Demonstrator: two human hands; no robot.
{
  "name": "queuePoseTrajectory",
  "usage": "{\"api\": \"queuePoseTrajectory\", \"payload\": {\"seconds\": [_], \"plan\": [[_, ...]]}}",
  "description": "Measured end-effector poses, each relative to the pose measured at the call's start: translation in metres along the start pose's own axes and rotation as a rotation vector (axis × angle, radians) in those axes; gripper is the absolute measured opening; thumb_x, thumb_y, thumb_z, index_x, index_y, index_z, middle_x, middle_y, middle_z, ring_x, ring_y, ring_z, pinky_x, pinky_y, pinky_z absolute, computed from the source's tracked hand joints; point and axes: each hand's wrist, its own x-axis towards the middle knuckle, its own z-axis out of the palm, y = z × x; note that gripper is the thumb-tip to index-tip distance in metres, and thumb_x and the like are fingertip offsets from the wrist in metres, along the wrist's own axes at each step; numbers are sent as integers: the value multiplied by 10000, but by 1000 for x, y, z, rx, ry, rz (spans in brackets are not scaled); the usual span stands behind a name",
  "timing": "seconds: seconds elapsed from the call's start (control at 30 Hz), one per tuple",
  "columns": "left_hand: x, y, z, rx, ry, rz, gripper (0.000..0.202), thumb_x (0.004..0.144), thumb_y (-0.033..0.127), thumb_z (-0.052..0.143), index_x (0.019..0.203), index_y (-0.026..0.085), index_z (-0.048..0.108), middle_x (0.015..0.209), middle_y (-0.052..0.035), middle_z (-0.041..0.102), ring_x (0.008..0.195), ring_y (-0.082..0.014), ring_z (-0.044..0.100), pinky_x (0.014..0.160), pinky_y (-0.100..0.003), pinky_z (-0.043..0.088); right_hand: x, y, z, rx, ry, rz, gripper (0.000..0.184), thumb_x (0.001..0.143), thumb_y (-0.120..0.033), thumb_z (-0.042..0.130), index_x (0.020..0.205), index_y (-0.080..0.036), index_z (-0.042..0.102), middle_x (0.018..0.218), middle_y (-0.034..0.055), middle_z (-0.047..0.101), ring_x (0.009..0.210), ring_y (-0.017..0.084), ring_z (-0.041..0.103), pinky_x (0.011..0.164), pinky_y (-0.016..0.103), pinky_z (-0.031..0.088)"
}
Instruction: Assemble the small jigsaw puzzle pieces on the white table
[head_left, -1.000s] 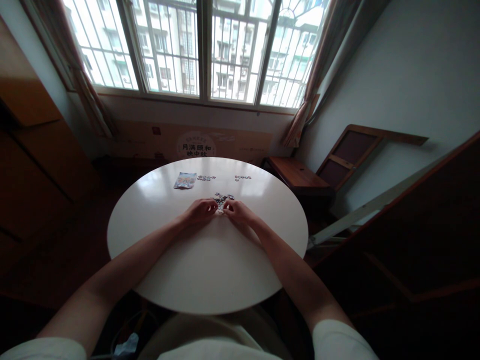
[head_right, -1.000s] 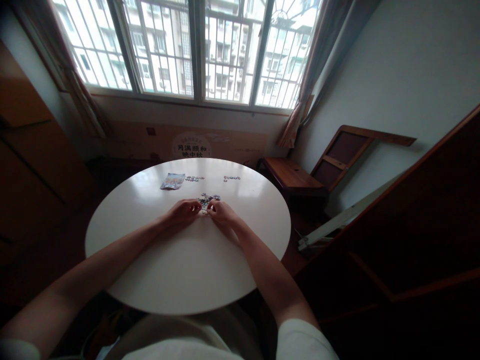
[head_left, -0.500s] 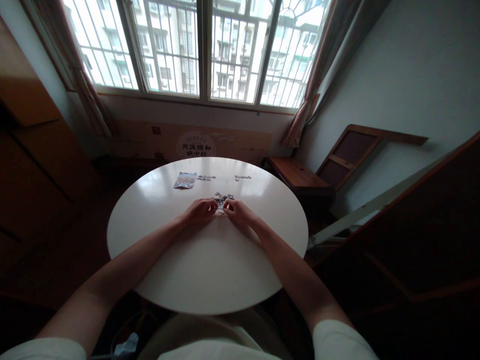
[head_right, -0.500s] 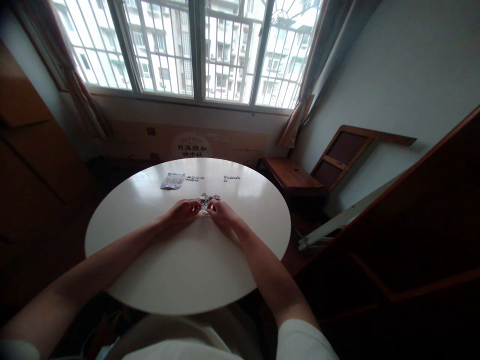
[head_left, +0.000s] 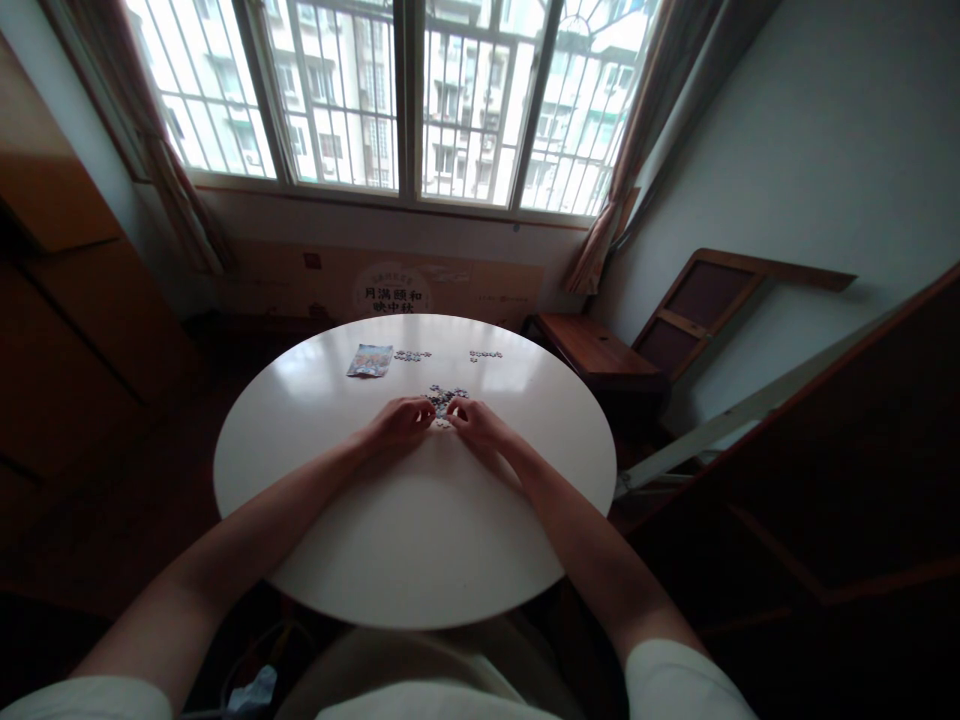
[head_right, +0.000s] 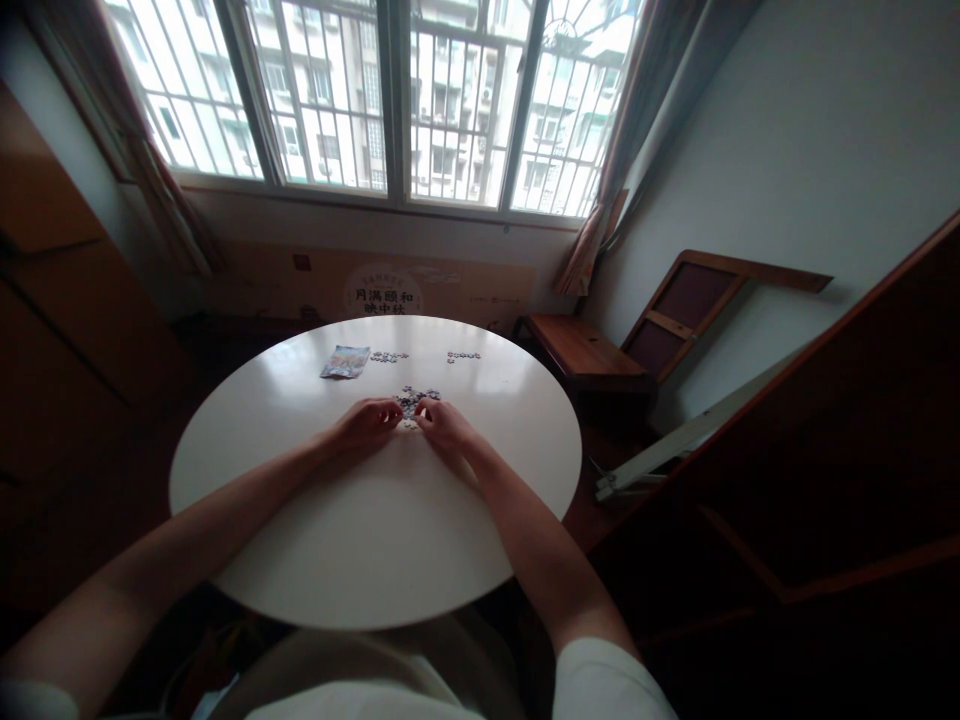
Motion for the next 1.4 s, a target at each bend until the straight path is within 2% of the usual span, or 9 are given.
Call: {"api": "queuePoseTrajectory", "payload": {"seconds": [1.4], "plan": [[0,0,1,-5,-3,-11,156,790,193,503,788,153,653,679,0,616,563,-72,493,558,-165,365,-2,-4,-3,-7,-31,11,190,824,-264,534,937,-142,624,624,-24,538,554,81,446,570,198,298]]}}
